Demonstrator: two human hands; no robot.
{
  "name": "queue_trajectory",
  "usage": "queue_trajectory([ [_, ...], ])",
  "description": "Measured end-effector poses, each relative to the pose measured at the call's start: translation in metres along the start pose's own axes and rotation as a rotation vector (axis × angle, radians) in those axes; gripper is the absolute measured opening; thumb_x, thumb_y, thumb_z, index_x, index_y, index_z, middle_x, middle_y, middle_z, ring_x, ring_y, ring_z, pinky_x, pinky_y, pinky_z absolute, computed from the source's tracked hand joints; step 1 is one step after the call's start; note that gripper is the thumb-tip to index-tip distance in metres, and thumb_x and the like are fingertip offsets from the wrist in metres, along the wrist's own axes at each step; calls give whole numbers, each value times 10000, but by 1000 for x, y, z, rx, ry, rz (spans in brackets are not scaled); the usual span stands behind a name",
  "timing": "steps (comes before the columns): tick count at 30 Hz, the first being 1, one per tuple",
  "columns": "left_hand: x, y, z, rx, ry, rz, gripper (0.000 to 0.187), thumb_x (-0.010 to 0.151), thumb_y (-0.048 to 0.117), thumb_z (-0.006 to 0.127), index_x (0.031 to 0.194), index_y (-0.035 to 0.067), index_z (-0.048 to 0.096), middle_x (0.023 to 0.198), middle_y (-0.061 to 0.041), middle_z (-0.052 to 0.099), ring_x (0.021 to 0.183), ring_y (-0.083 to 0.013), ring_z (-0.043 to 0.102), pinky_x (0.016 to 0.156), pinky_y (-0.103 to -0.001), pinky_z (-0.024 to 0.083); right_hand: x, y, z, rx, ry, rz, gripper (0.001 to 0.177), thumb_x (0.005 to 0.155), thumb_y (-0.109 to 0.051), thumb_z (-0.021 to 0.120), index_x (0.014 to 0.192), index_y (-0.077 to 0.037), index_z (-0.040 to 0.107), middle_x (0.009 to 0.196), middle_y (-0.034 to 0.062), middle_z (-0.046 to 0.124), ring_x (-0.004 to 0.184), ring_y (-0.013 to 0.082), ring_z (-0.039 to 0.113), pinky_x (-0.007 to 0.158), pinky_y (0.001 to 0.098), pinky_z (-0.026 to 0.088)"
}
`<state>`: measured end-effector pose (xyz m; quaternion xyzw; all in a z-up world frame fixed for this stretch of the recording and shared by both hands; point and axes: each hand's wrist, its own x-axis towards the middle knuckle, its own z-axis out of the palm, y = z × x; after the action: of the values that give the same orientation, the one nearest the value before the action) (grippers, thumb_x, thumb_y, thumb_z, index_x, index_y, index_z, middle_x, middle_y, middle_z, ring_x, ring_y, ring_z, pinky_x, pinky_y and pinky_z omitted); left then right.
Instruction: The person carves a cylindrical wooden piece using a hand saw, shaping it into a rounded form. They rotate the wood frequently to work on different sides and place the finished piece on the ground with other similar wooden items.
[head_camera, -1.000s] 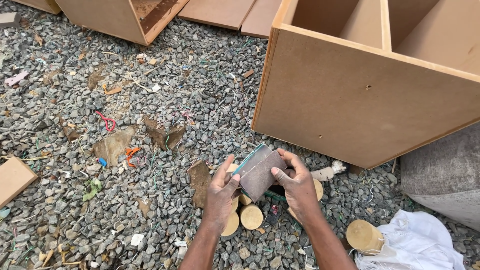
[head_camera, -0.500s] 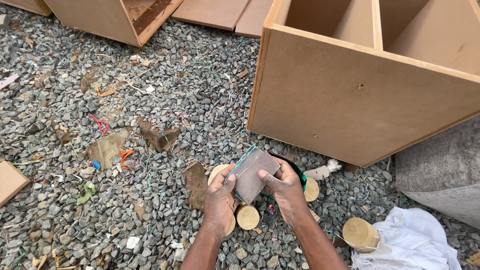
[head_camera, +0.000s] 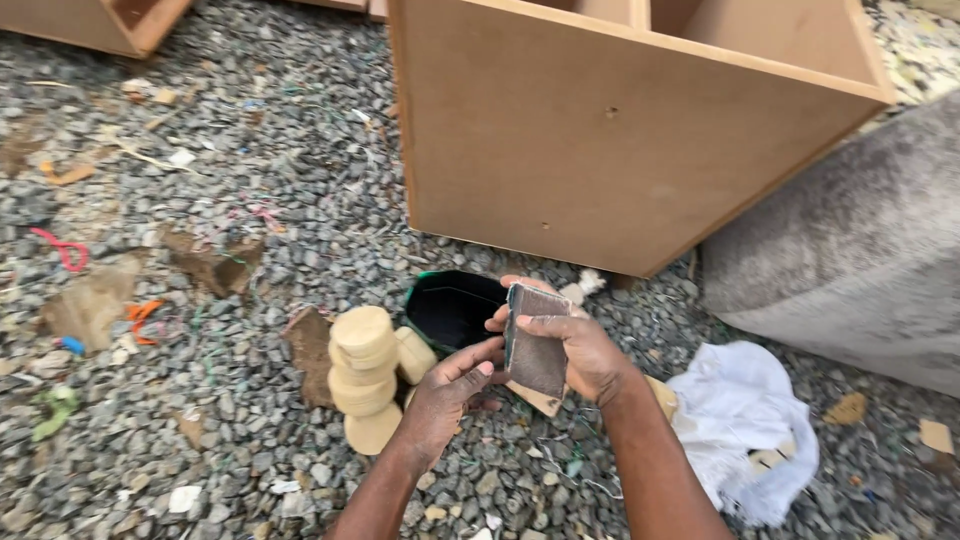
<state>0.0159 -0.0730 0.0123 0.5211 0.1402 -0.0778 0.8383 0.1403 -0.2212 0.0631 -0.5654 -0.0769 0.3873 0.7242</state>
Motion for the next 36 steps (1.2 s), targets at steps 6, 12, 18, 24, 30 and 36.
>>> queue_trajectory([
  [6, 22, -53, 37, 133, -129, -252, 633, 882, 423, 590, 1458, 168, 533, 1439, -66, 585, 1184, -281, 658, 859, -449, 616, 6, 23, -120, -124, 537, 2, 472, 795, -89, 679, 1252, -189, 614, 856, 62, 521, 613, 191, 507, 510, 315, 372],
  [12, 59, -93, 111, 200, -41, -350, 529, 969, 213, 498, 1497, 193, 495, 1546, -45, 537, 1319, -208, 577, 1051, -342, 467, -24, 35, -144, -212, 1065, 553, 385, 777, -255, 615, 1111, -66, 583, 1110, 165, 571, 1011, 369, 548, 856, 521, 385],
  [18, 95, -121, 167, 276, -50, -393, 454, 983, 257, 455, 1426, 221, 552, 1365, -35, 647, 1272, -202, 572, 1050, -384, 399, -45, 61, -174, -255, 1099, 456, 211, 802, -133, 590, 986, -38, 629, 831, 179, 624, 676, 331, 577, 521, 451, 388],
  [24, 98, -125, 162, 300, 55, -520, 511, 1049, 326, 373, 1559, 322, 345, 1469, -121, 554, 1266, -288, 561, 919, -404, 547, -60, 54, -165, -38, 942, 583, 317, 825, -155, 561, 1102, -28, 648, 884, 161, 676, 713, 328, 642, 618, 432, 512],
  [30, 91, -122, 161, 136, 274, -506, 599, 838, 249, 804, 1354, 150, 518, 1176, -80, 696, 1019, -238, 682, 603, -322, 581, -39, 82, -190, 129, 576, 320, 82, 799, -43, 508, 815, -88, 442, 585, 68, 487, 453, 286, 511, 460, 414, 476],
  [36, 95, -90, 156, 384, 504, -468, 573, 703, 369, 695, 1182, 72, 592, 1104, -105, 722, 962, -288, 674, 809, -451, 436, -25, 47, -160, -81, 570, 461, 169, 807, -180, 615, 953, -96, 608, 864, 155, 701, 621, 257, 596, 516, 365, 462],
])
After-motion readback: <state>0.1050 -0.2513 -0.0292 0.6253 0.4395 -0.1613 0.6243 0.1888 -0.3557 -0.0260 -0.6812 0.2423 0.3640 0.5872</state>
